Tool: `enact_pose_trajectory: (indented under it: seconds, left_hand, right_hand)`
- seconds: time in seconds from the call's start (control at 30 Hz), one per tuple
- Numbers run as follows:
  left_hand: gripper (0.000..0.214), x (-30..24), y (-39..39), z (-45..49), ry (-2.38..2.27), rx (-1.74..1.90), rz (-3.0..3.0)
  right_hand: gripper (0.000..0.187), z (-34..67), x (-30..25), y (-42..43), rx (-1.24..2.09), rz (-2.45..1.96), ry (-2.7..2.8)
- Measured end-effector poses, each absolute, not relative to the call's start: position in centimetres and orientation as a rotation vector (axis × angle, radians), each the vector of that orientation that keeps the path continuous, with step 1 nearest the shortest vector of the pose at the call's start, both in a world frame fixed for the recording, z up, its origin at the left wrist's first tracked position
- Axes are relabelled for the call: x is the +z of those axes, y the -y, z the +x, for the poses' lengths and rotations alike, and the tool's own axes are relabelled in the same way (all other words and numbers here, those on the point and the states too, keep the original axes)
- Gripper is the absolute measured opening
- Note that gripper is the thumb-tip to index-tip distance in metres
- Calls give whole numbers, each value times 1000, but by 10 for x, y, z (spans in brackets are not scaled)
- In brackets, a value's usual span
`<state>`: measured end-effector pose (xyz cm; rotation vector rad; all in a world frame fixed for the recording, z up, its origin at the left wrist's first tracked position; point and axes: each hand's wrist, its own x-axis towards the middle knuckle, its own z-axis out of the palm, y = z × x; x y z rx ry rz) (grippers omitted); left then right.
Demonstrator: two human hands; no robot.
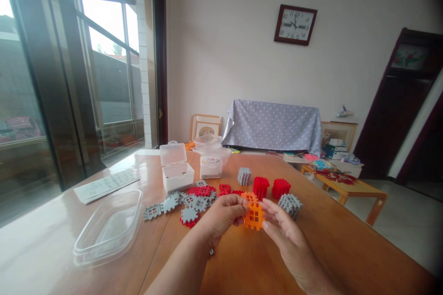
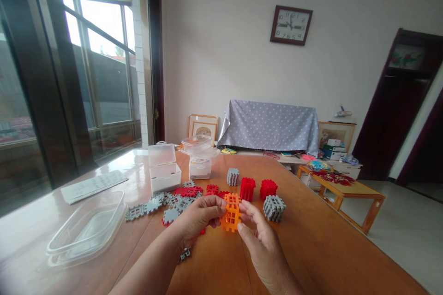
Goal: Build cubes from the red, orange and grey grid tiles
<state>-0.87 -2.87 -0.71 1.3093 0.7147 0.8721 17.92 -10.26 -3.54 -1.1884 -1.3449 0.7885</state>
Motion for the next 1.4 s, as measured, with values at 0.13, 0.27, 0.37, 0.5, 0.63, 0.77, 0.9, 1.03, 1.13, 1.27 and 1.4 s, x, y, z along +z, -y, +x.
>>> enact_pose_trajectory:
  seconds: [0.13,0.27,0.37,0.5,0.63,0.77,0.9,1.03,1.13,1.27,1.4]
  left_hand:
    - [25,-10,28,-11,-703,789,1308]
    - [36,-13,30,-7,-763,817,1251]
    - [39,-14,31,-4,-743,817,1191]
    - [42,-13,31,-4,-695,787,1186]
    - [45,-14,31,-5,-699,757,1184]
    - [46,-15,29,-5,-734,793,1166]
    - [39,-14,21,-10,-825,940,1136]
    - [29,-11,15,-14,-873,1043,1109]
    - [28,-10,15,-14,-878,1056,1103]
    - [24,-10,17,-13,-886,1072,1125]
    - [24,-9,17,-12,-924,1094,1134]
  right_hand:
    - [61,184,-20,112,593,-1207,1788]
    - [59,181,-24,114,534,-1282,1931]
    - [60,178,-37,111,408,-1339,1876]
    - [70,180,-40,110,361,-1333,1917]
    - [70,183,-27,110,548,-1288,1948]
    - [52,186,-20,98,585,-1252,1913]
    - [43,199,-21,71,420,-1314,1832]
    - [46,215,-20,39,327,-1355,1827]
    - [47,222,-19,20,306,-1377,1849]
    - [48,223,-16,7,370,-1382,1895]
    - [63,222,-12,6,503,-1334,1914]
